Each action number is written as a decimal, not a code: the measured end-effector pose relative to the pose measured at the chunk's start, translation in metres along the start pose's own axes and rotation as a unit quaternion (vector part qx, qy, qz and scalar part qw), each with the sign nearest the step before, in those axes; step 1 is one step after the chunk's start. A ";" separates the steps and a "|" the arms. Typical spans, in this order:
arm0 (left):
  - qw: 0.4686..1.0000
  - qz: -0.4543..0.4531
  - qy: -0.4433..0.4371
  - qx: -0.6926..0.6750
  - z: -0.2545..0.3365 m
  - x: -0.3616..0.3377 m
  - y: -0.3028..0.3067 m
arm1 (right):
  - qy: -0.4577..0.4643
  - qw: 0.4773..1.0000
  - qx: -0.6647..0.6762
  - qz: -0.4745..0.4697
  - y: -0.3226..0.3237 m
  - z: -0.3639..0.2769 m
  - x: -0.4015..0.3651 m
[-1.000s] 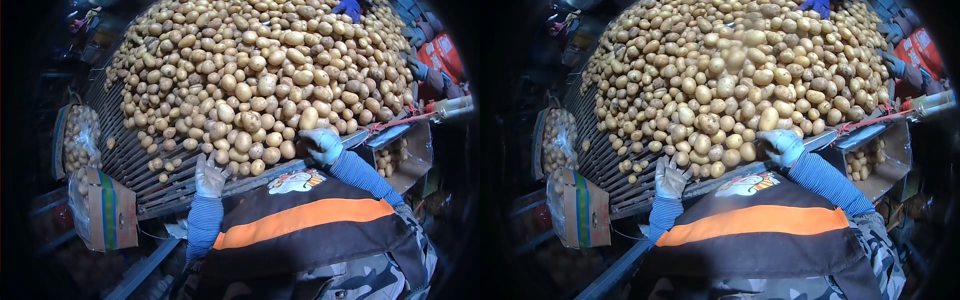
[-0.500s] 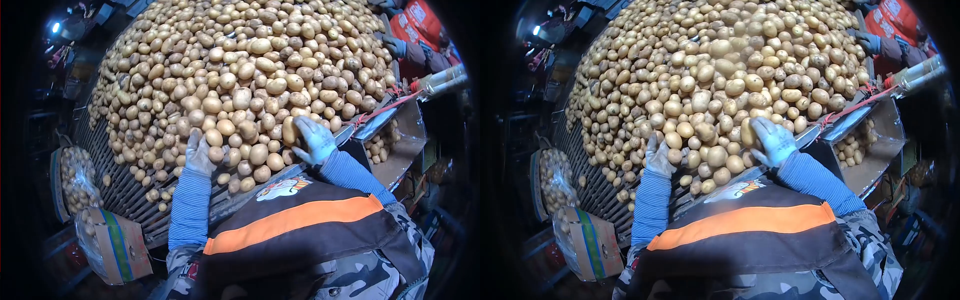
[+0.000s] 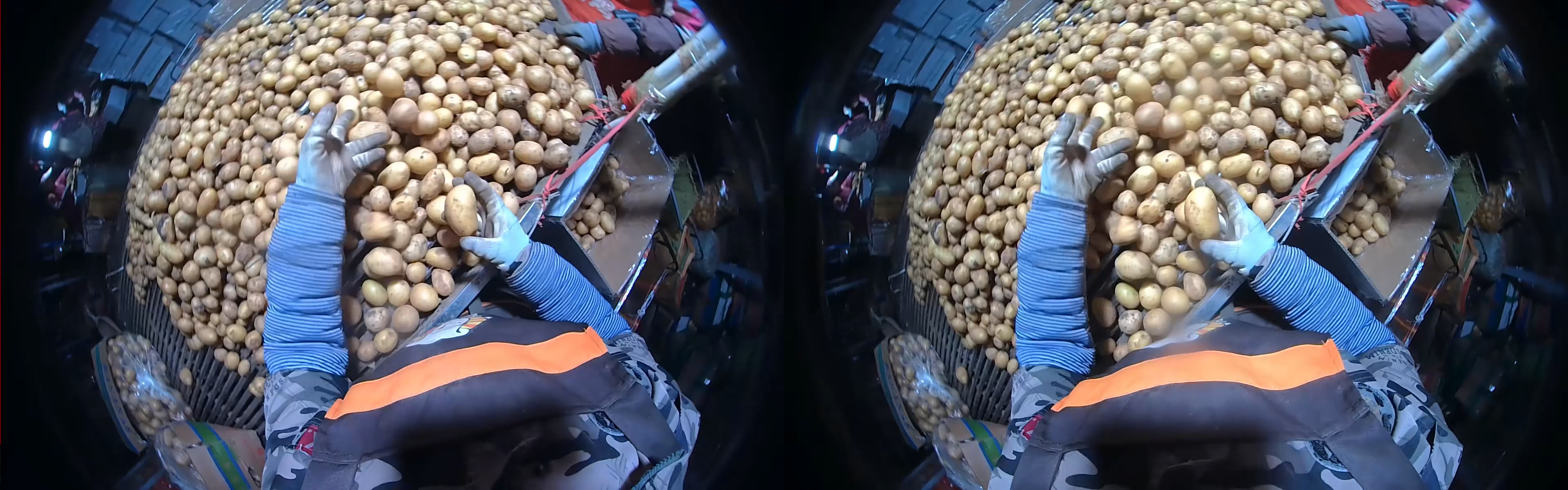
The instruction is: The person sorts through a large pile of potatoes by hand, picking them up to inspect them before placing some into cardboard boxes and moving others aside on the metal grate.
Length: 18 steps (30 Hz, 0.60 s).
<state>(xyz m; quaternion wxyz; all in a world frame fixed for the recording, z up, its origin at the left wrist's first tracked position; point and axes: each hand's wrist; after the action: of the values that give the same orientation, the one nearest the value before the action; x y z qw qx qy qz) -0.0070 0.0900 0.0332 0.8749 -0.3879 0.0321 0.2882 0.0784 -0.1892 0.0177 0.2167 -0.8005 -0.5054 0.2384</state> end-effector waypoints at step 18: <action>0.530 0.078 -0.045 0.843 -0.098 -0.334 0.043 | -0.260 0.855 0.448 0.020 0.031 0.008 -0.013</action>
<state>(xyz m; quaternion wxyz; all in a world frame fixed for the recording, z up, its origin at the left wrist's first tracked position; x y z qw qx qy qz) -0.2906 -0.1158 0.0298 0.7698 0.5478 0.2508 0.2109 0.0907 -0.2125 -0.0044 0.4079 -0.5354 -0.3659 0.6428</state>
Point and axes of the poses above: each hand's wrist, its own x-axis towards the middle knuckle, its own y-axis out of the back of the hand, z = x × y, and after that the axes turned 2 degrees about x, right-handed
